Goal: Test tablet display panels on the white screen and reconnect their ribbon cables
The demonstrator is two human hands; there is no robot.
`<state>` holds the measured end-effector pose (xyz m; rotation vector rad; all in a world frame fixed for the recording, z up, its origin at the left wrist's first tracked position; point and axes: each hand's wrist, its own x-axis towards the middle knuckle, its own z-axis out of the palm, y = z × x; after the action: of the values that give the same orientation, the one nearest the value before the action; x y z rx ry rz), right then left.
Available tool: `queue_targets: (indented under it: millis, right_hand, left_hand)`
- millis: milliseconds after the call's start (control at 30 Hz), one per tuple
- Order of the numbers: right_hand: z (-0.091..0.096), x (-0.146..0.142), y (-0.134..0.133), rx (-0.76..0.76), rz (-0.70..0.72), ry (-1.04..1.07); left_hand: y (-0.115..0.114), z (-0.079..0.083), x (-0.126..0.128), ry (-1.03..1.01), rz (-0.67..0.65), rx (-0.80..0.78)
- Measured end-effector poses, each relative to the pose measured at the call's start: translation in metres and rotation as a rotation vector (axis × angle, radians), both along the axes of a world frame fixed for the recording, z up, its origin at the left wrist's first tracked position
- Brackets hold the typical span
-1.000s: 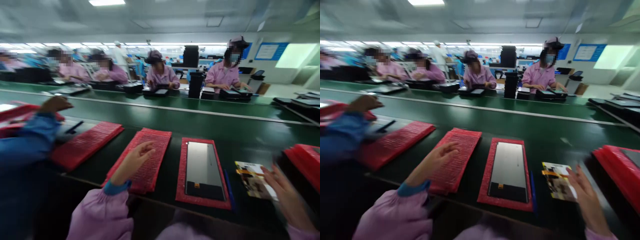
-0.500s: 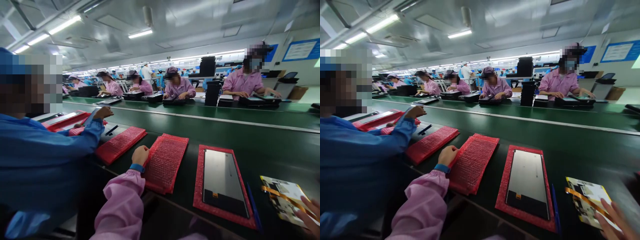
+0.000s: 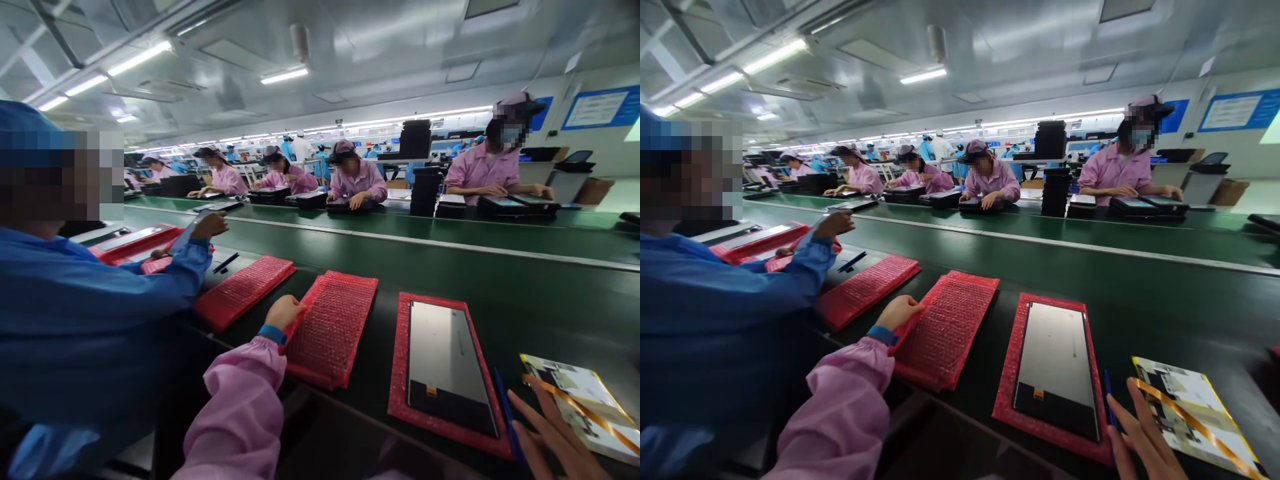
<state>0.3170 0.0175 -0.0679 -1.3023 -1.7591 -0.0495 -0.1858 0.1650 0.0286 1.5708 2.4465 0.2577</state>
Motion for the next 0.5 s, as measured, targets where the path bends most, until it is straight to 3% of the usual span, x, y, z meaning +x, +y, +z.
queue_targets:
  millis: [100, 200, 367, 500]
  right_hand:
    - [-0.001, 0.002, 0.001, 0.058, 0.070, -0.208]
    - [0.010, -0.003, -0.002, 0.091, 0.101, -0.267]
    - [0.059, -0.025, -0.007, 0.113, 0.136, -0.204]
    - [0.105, -0.044, 0.001, 0.067, 0.047, -0.012]
  left_hand:
    - [-0.002, 0.009, 0.011, 0.016, 0.024, 0.118]
    - [-0.012, 0.026, 0.034, 0.027, 0.023, 0.302]
    - [-0.054, 0.063, 0.093, -0.015, -0.188, 0.606]
    - [-0.089, 0.080, 0.138, -0.089, -0.471, 0.844]
